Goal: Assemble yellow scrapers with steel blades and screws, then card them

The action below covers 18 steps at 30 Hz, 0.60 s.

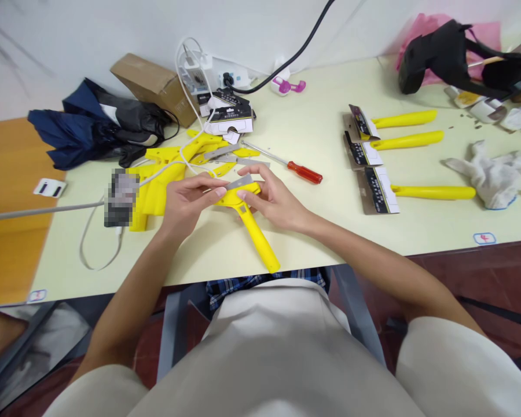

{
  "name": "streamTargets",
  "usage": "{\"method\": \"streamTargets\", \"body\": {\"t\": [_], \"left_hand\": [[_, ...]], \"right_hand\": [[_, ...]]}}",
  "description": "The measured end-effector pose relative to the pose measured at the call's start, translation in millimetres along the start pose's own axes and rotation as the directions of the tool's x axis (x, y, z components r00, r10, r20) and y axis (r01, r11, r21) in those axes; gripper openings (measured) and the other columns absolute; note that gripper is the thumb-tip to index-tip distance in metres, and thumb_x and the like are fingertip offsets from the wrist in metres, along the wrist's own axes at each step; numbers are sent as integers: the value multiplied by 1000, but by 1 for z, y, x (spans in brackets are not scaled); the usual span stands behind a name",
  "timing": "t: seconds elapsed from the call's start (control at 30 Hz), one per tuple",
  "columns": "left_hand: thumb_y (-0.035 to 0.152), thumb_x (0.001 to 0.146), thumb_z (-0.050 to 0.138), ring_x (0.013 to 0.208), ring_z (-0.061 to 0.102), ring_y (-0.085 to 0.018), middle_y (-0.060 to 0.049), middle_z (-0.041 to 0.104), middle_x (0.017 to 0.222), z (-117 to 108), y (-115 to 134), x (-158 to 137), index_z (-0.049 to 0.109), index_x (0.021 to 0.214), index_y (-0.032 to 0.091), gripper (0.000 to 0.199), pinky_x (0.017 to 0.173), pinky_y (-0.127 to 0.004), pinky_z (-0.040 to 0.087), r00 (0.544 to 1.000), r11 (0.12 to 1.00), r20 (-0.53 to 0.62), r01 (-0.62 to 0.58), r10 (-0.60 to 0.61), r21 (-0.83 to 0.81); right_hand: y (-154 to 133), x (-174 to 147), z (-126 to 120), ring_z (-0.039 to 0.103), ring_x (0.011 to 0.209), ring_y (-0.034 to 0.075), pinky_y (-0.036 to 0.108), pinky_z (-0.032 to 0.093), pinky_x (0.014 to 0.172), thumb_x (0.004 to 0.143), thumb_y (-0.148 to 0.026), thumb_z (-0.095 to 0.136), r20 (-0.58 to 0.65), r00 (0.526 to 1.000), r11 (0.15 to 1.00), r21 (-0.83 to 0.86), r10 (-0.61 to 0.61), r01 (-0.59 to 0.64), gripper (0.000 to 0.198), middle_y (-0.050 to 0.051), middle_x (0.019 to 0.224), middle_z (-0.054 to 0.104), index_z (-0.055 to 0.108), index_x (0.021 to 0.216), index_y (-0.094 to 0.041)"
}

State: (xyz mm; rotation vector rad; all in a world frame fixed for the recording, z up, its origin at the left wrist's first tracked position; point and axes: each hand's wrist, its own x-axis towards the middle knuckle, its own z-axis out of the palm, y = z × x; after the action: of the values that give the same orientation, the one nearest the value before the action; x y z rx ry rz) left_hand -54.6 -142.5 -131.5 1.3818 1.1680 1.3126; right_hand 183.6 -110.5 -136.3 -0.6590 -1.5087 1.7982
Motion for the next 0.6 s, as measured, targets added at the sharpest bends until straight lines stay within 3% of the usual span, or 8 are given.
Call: {"method": "streamTargets", "body": {"t": [0.2, 0.4, 0.6], "left_hand": [[40, 83, 100, 91, 73, -20, -7, 81, 94, -1, 0, 1, 95, 103, 29, 23, 82, -35, 63, 999, 999, 34, -40, 39, 2], [40, 78, 103, 94, 72, -22, -8, 78, 98, -2, -5, 2, 94, 109, 32, 33, 79, -35, 64, 997, 999, 72, -38, 39, -13], [43, 78, 103, 88, 67, -21, -7, 74, 90, -3, -4, 3, 94, 110, 34, 34, 75, -34, 58, 998, 998, 44, -50, 48, 48]], "right_hand": [[0, 2, -2, 81, 89, 17, 29, 68, 79, 103, -56, 85, 6, 1000, 1000, 18, -14, 14, 57, 1, 104, 79, 52, 137, -25], [-3, 1, -2, 87, 99, 22, 31, 70, 78, 106, -58, 80, 77, 996, 997, 58, 38, -43, 54, 5, 115, 82, 47, 136, -28], [-4, 1, -1, 87, 106, 25, 32, 71, 78, 102, -55, 85, 83, 994, 995, 72, 64, -70, 58, 6, 122, 81, 47, 137, -28]]}}
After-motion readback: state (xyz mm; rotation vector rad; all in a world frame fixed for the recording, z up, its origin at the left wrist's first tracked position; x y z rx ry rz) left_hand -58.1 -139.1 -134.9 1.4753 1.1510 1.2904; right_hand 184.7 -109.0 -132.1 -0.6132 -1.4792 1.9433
